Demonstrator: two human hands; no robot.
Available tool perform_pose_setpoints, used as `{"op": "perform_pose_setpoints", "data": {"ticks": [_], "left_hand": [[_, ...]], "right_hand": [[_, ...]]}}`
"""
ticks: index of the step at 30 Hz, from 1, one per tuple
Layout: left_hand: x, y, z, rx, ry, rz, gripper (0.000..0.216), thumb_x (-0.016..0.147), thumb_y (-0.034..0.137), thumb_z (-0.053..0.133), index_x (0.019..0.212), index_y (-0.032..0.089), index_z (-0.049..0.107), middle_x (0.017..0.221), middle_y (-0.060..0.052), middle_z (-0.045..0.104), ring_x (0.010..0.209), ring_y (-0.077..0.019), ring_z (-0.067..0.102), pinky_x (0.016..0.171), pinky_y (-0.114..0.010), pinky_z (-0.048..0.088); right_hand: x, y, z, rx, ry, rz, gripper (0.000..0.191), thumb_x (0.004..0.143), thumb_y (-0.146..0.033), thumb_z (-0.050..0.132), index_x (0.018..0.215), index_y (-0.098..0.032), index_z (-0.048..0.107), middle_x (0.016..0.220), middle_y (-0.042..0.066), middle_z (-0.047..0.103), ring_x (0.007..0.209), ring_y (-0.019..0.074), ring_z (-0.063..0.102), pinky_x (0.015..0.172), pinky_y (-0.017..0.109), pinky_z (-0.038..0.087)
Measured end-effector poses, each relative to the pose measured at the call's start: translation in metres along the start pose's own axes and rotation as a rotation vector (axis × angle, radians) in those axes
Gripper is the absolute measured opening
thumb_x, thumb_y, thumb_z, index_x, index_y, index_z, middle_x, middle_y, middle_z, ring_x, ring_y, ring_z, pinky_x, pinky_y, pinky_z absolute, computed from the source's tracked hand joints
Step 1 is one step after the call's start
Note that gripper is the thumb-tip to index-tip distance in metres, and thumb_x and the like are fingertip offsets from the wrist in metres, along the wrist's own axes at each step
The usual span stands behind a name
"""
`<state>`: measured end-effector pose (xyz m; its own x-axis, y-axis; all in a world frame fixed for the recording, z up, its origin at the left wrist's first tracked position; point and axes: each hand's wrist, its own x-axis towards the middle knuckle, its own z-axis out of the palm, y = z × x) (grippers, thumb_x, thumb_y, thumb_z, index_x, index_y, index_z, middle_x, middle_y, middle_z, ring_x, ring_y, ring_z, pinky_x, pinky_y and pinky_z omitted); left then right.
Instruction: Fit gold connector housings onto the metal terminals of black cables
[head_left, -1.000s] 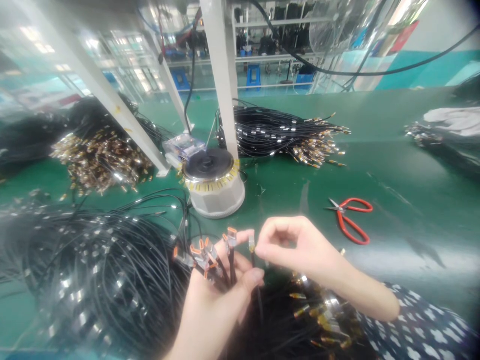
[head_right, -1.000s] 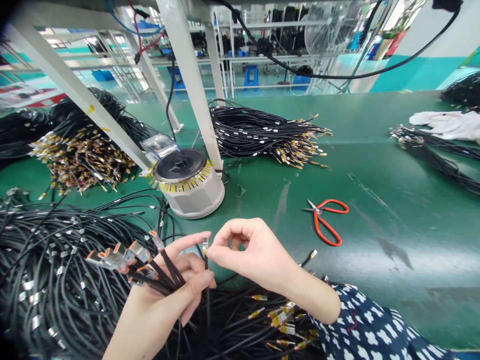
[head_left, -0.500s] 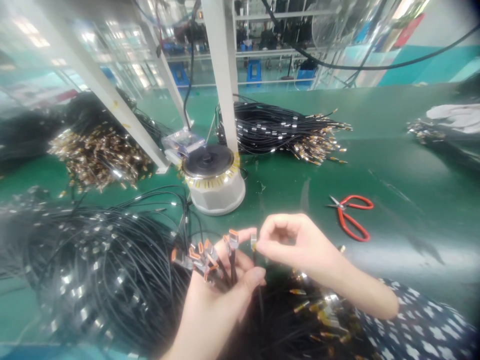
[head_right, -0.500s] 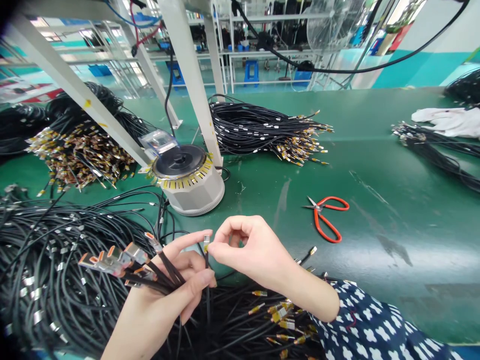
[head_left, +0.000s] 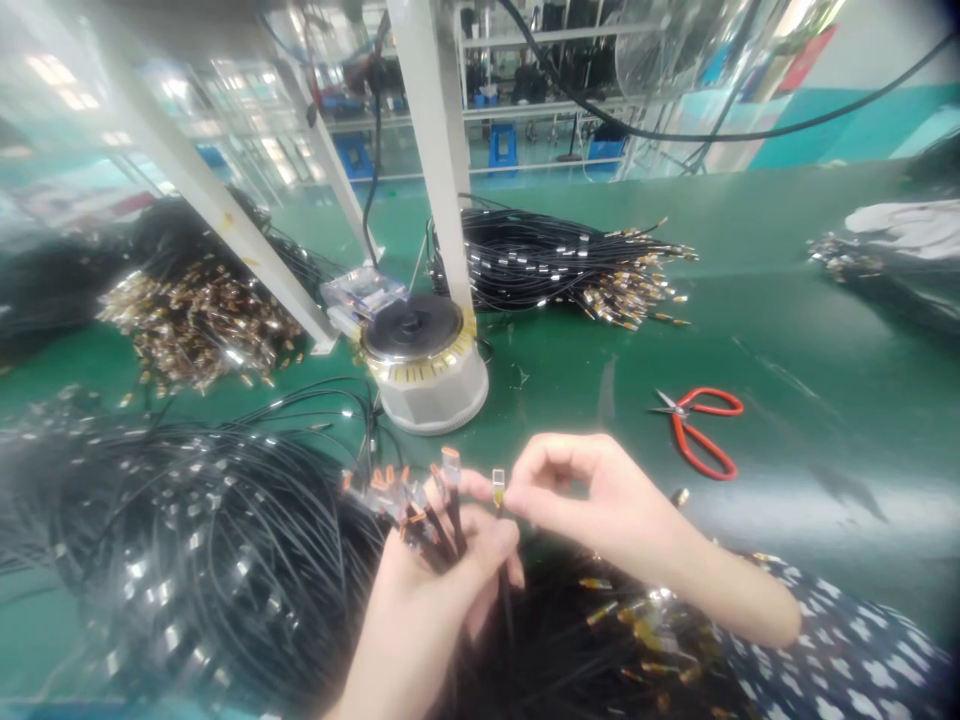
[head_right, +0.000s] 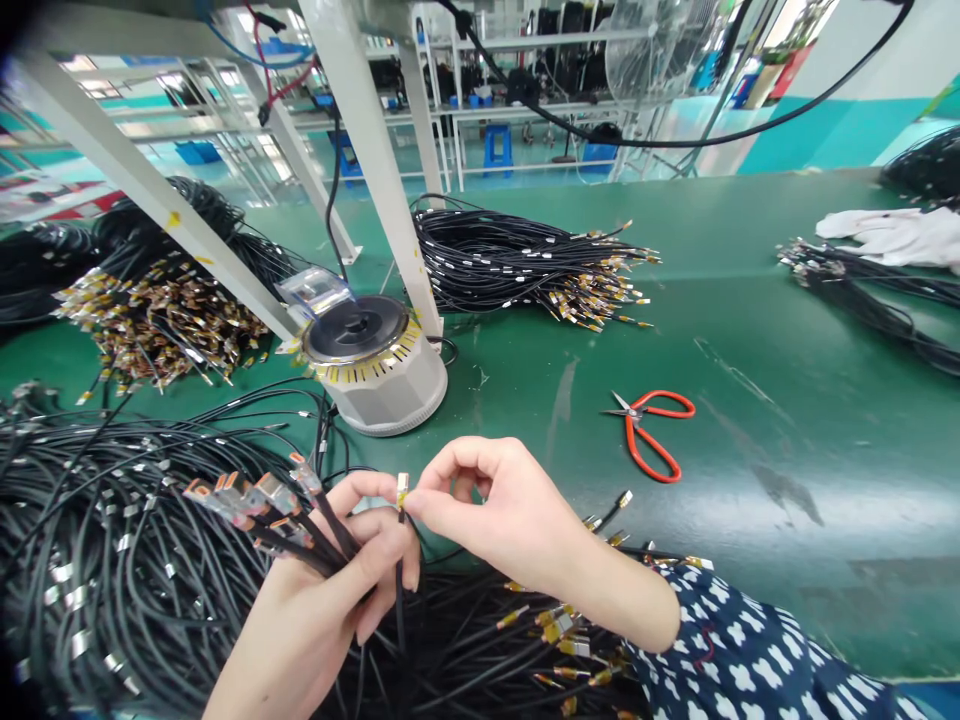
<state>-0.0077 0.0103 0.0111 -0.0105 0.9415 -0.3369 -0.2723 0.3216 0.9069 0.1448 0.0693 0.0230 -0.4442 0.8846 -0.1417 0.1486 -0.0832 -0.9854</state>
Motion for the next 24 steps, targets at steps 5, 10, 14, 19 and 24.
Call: {"op": "perform_pose_setpoints", "data": {"ticks": [5, 10, 14, 19, 24], "left_hand": [[0.003, 0.000, -0.004, -0.069, 0.028, -0.025, 0.021, 0.075, 0.025, 0.077, 0.079, 0.016, 0.058, 0.054, 0.000, 0.066, 0.032, -0.0022, 0.042, 0.034, -0.012, 0.025], [0.001, 0.003, -0.003, -0.103, 0.038, -0.014, 0.018, 0.075, 0.024, 0.076, 0.078, 0.014, 0.061, 0.063, -0.005, 0.072, 0.032, -0.0038, 0.047, 0.034, -0.013, 0.031], [-0.001, 0.007, -0.002, -0.105, 0.042, -0.002, 0.016, 0.078, 0.023, 0.073, 0.075, 0.014, 0.061, 0.063, -0.005, 0.072, 0.036, -0.0031, 0.047, 0.037, -0.012, 0.033], [0.002, 0.004, -0.006, -0.100, 0.048, 0.020, 0.016, 0.080, 0.022, 0.072, 0.075, 0.015, 0.058, 0.062, -0.002, 0.070, 0.033, -0.0033, 0.047, 0.035, -0.011, 0.032], [0.004, -0.002, -0.007, -0.114, 0.043, 0.054, 0.015, 0.081, 0.023, 0.071, 0.077, 0.015, 0.059, 0.061, -0.001, 0.068, 0.032, -0.0046, 0.048, 0.030, -0.012, 0.034]], "right_hand": [[0.000, -0.001, -0.001, 0.007, -0.019, -0.038, 0.010, 0.078, -0.022, 0.067, 0.072, -0.015, 0.068, 0.068, 0.001, 0.066, 0.064, 0.0125, 0.053, 0.065, 0.027, 0.042], [0.003, 0.004, 0.004, 0.136, -0.019, -0.011, 0.012, 0.078, -0.024, 0.068, 0.072, -0.014, 0.070, 0.066, 0.002, 0.068, 0.065, 0.0137, 0.058, 0.067, 0.027, 0.046], [0.007, 0.010, 0.004, 0.196, 0.050, 0.007, 0.014, 0.077, -0.026, 0.070, 0.072, -0.013, 0.070, 0.070, 0.002, 0.069, 0.063, 0.0114, 0.057, 0.063, 0.024, 0.045], [0.002, 0.007, 0.004, 0.100, 0.132, -0.119, 0.012, 0.080, -0.025, 0.067, 0.076, -0.013, 0.070, 0.073, 0.002, 0.068, 0.061, 0.0097, 0.054, 0.059, 0.022, 0.043], [-0.003, 0.003, 0.013, -0.025, 0.163, -0.222, 0.013, 0.073, -0.023, 0.074, 0.080, -0.013, 0.070, 0.076, 0.002, 0.065, 0.057, 0.0086, 0.052, 0.054, 0.022, 0.044]]}}
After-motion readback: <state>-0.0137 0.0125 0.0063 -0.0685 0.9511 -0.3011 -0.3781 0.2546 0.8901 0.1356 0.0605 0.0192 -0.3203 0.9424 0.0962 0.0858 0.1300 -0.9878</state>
